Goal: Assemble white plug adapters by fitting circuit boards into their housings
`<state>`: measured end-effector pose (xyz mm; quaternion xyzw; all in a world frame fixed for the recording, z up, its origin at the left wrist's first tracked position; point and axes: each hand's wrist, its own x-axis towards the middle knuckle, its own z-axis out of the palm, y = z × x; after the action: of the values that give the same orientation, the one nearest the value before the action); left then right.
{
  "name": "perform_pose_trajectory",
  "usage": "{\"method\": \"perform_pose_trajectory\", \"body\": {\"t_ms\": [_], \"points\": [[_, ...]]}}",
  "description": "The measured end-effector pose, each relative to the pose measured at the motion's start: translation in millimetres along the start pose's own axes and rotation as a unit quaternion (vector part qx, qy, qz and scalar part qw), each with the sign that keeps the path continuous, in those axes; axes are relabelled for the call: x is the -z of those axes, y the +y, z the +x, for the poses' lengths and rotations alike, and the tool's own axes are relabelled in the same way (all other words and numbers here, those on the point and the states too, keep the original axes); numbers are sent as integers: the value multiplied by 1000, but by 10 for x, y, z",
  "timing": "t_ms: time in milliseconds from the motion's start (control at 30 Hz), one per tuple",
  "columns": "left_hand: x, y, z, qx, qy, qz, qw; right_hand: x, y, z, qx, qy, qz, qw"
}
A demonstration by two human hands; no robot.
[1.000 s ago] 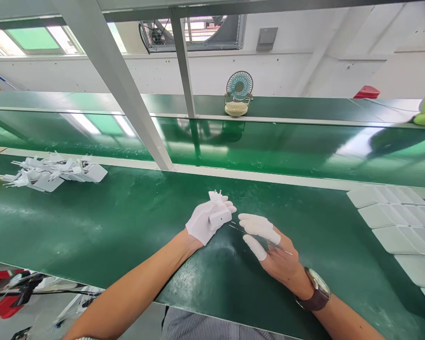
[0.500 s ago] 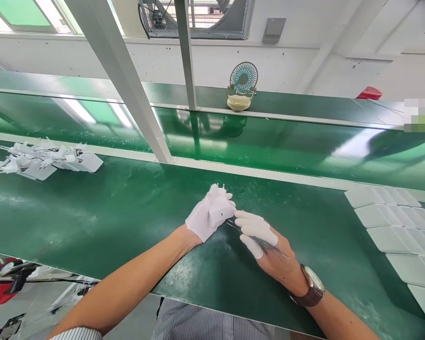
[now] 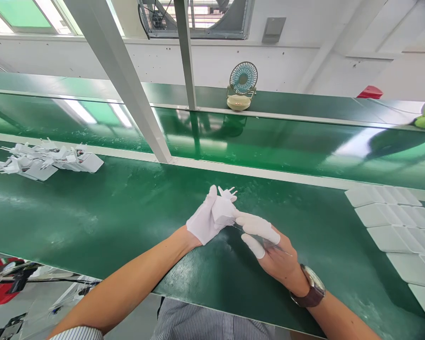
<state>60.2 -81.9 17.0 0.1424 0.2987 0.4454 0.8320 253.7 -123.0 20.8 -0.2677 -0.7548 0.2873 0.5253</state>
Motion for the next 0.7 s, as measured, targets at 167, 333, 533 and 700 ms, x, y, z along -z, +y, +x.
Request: {"method": "perform_pose_trajectory", "body": {"t_ms": [167, 333, 533, 700], "points": [[17, -35, 9, 20, 20, -1, 1000, -5, -1, -17, 13, -15, -23, 1000], [-36, -38, -9, 36, 27, 9, 999, -8, 1, -13, 16, -24, -42, 999], [-21, -56, 8, 24, 31, 31, 999, -17, 38, -14, 26, -35, -46, 998], [-60, -56, -2, 9, 26, 45, 999, -19, 90, -38, 38, -54, -48, 997]]}}
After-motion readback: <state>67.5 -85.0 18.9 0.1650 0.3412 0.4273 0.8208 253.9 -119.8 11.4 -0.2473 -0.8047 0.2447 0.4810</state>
